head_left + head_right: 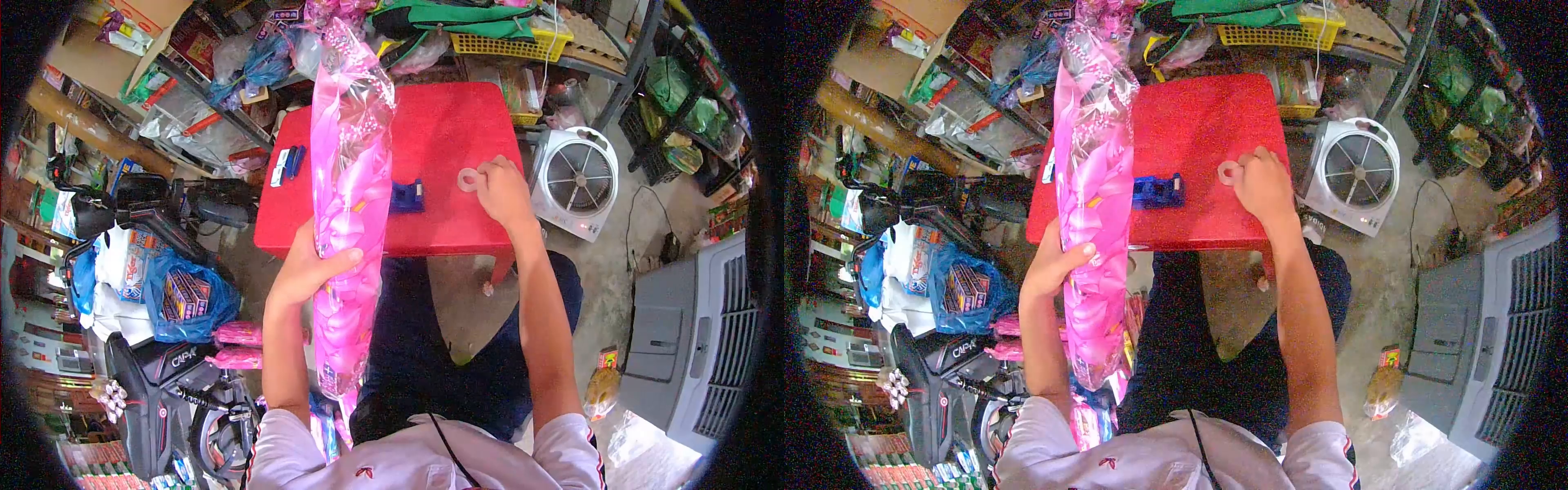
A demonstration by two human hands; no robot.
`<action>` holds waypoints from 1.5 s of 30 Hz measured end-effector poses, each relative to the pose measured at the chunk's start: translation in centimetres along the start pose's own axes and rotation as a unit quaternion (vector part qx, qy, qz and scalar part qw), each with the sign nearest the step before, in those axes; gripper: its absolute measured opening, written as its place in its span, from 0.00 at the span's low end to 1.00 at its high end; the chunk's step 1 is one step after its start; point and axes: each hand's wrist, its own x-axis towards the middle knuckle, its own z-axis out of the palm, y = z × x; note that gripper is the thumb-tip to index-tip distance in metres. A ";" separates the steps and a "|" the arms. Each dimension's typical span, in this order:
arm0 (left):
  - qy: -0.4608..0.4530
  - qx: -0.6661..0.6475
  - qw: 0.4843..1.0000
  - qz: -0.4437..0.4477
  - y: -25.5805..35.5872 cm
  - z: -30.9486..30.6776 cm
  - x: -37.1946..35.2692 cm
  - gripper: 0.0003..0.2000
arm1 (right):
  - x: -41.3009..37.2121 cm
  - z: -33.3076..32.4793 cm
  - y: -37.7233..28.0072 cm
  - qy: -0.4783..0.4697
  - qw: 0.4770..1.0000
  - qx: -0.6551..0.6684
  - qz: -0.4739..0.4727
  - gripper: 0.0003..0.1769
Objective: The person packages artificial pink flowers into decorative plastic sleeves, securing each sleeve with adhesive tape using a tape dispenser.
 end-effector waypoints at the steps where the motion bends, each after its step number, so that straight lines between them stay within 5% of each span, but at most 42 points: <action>1: 0.007 -0.001 1.000 -0.003 0.1 0.1 -0.1 0.35 | -0.2 0.2 0.3 0.015 1.000 -0.017 -0.001 0.10; 10: -0.004 0.015 1.000 -0.011 -1.1 0.9 -0.2 0.39 | -0.5 0.5 0.1 0.057 0.992 -0.042 0.101 0.08; 32: -0.010 -0.008 1.000 -0.009 -1.3 2.1 -0.7 0.35 | -0.4 -1.4 -0.4 0.033 0.975 -0.126 0.180 0.31; 45: -0.017 0.005 1.000 -0.024 -1.8 2.2 -0.7 0.38 | -0.3 -0.9 0.3 0.084 0.976 -0.084 0.185 0.29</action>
